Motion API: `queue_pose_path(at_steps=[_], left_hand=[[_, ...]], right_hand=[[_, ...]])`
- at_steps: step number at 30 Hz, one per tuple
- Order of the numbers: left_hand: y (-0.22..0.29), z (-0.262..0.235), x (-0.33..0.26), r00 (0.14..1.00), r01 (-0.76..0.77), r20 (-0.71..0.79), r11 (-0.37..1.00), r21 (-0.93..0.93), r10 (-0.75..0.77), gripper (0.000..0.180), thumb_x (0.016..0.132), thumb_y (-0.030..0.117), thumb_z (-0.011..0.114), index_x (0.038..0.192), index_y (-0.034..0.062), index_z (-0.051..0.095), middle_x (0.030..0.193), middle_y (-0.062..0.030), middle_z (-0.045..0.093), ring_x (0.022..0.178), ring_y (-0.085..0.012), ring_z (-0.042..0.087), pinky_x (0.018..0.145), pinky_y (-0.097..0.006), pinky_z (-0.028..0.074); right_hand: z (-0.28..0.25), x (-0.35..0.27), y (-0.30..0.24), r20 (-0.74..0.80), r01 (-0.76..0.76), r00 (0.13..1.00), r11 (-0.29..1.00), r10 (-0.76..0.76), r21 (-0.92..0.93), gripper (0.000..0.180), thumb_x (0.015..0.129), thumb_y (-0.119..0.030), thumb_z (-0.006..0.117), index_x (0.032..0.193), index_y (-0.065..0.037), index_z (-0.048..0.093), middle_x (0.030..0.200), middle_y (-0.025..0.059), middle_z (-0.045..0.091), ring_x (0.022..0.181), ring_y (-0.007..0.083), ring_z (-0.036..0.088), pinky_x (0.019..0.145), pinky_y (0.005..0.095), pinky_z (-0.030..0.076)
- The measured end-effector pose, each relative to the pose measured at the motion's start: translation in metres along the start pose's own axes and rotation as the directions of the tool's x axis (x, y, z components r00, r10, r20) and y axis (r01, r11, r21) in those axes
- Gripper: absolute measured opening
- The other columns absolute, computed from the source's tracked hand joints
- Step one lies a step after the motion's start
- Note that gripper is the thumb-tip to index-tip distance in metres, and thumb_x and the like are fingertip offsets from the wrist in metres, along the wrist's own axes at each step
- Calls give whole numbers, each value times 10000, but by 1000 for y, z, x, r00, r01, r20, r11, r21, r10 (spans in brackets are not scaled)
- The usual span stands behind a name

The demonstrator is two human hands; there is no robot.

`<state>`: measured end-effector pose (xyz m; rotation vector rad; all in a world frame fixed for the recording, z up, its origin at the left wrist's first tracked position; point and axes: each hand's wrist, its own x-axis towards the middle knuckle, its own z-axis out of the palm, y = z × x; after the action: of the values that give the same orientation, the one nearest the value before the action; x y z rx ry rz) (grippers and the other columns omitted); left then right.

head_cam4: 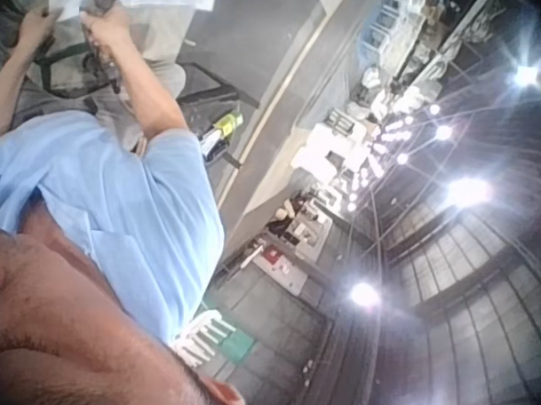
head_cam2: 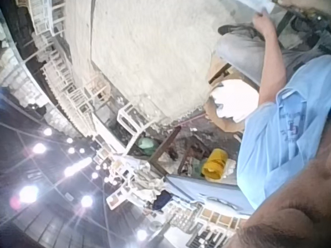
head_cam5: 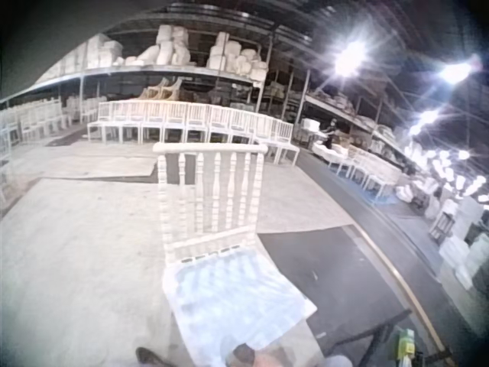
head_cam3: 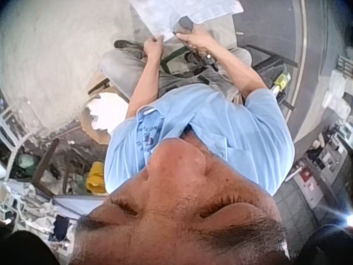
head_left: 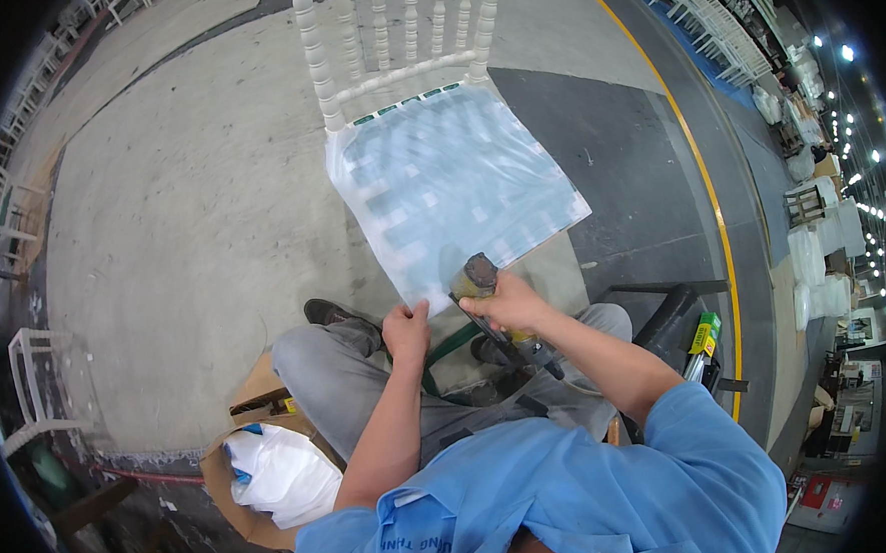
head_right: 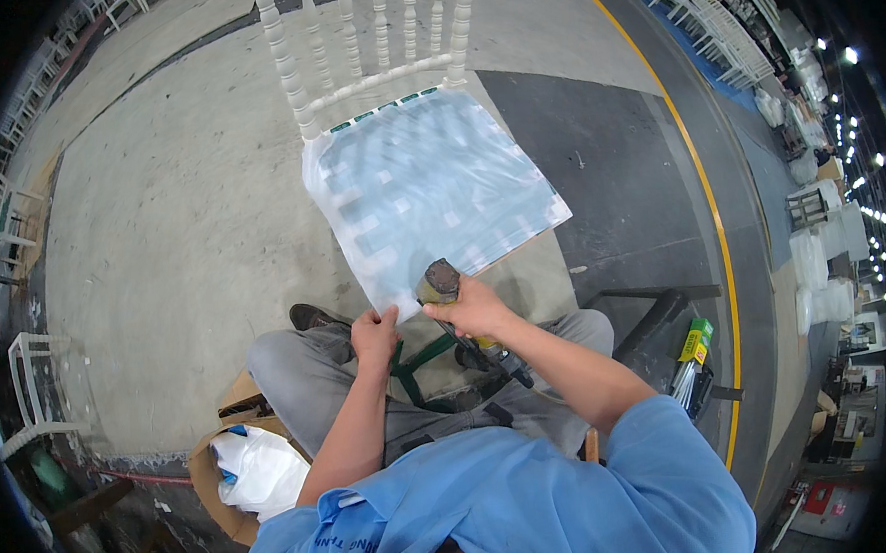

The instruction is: The person weaves green plastic strips into the seat of a white wooden chair, using a staple gun to secure the strips. They then place a white sheet over the woven seat and staple it in place.

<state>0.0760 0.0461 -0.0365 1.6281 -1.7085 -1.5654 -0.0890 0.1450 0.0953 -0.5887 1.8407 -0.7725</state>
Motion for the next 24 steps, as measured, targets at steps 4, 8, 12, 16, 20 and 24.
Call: queue_pose_path(at_steps=[4, 8, 12, 16, 20, 24], left_hand=[[-13, -11, 10, 998, -43, -55, 999, 22, 44, 388, 914, 259, 779, 692, 12, 578, 585, -56, 576, 504, -165, 611, 495, -325, 490], [0, -17, 7, 979, 149, 170, 966, -211, -114, 359, 943, 246, 755, 731, 8, 589, 636, -66, 587, 527, -164, 613, 484, -323, 480], [6, -28, 8, 929, 293, 301, 923, -249, -214, 283, 976, 285, 705, 927, 13, 647, 718, -66, 625, 605, -171, 634, 541, -306, 497], [8, -34, 7, 892, 366, 355, 908, -203, -280, 277, 1016, 312, 661, 1016, 37, 621, 739, -44, 619, 610, -184, 631, 542, -310, 515], [6, -41, 19, 928, 297, 278, 942, -156, -247, 305, 1028, 283, 622, 1183, 26, 572, 948, -104, 642, 742, -194, 652, 606, -324, 529], [20, -48, 42, 993, -74, -99, 982, -175, 57, 411, 1038, 257, 580, 1362, 13, 506, 1247, -181, 609, 1024, -253, 647, 828, -378, 562]], right_hand=[[-1, -17, -15, -79, -36, 996, 999, 33, -32, 478, 899, -325, 798, 1206, -8, 613, 861, 45, 686, 521, 113, 584, 464, 284, 480], [-59, -76, -9, -213, 34, 977, 990, -5, 134, 384, 944, -272, 766, 1185, -12, 620, 873, 36, 678, 539, 99, 582, 468, 268, 479], [-132, -158, 8, -433, 181, 901, 933, -29, 312, 314, 975, -244, 745, 1163, -23, 629, 923, 26, 670, 581, 97, 601, 511, 252, 492], [-194, -247, 66, -618, 71, 756, 910, 217, 408, 381, 941, -300, 785, 1174, -41, 632, 941, 45, 676, 626, 130, 645, 534, 275, 510], [-212, -314, 181, -605, 15, 660, 797, 446, 604, 438, 929, -326, 796, 1206, -44, 607, 961, 60, 680, 652, 169, 670, 522, 305, 532], [-200, -310, 265, -463, -18, 687, 651, 560, 759, 454, 942, -364, 772, 1229, -56, 600, 1027, 59, 644, 698, 194, 685, 553, 343, 566]])
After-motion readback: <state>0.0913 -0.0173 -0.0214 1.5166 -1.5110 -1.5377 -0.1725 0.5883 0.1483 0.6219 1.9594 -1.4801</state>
